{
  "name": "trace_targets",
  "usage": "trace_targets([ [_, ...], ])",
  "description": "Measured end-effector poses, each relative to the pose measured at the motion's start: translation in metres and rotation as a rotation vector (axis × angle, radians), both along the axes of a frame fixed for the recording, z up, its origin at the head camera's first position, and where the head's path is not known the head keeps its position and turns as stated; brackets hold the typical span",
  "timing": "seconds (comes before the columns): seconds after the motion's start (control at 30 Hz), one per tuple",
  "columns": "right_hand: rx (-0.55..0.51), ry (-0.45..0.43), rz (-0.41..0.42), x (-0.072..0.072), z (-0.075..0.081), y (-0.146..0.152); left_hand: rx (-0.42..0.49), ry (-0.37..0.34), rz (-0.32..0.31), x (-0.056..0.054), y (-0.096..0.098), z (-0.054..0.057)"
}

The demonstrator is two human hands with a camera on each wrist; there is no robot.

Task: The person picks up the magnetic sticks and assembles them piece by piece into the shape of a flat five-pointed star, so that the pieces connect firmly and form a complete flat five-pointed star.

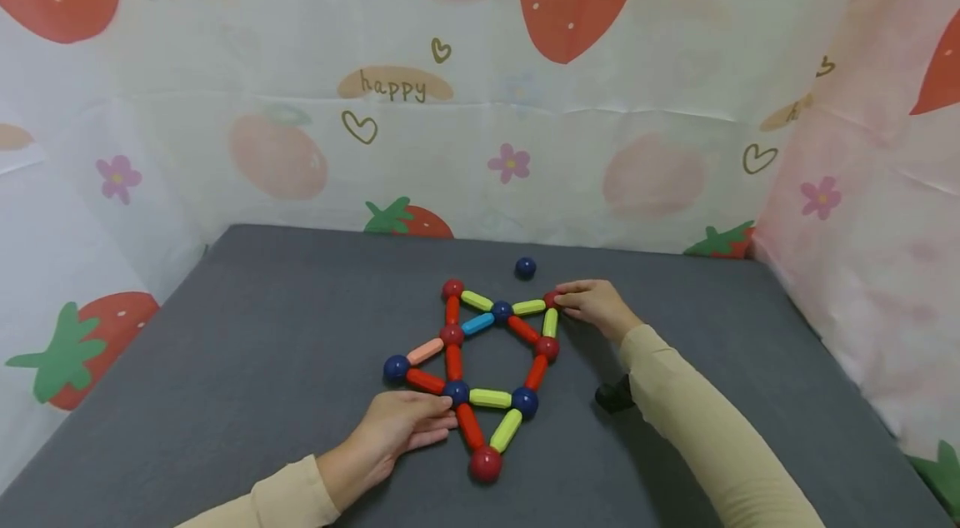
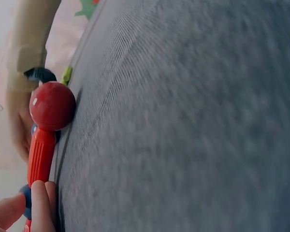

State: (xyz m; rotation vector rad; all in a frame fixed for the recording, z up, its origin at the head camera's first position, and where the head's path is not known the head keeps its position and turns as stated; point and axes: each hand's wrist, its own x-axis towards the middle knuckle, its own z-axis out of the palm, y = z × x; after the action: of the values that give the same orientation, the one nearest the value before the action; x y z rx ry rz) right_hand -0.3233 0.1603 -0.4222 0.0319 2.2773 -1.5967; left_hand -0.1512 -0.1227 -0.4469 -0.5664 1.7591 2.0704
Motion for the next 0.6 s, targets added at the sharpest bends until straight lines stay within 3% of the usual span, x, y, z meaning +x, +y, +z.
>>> trace_targets([
  [0.3, 0.067, -0.038, 0.049, 0.013, 0.007, 0.019, -0.106, 0.011, -0.053, -0.005, -0.016, 0.005],
  [0.6, 0.090, -0.108, 0.100, 0.026, 0.011, 0.037, -0.222, 0.058, -0.092, -0.017, -0.029, 0.008],
])
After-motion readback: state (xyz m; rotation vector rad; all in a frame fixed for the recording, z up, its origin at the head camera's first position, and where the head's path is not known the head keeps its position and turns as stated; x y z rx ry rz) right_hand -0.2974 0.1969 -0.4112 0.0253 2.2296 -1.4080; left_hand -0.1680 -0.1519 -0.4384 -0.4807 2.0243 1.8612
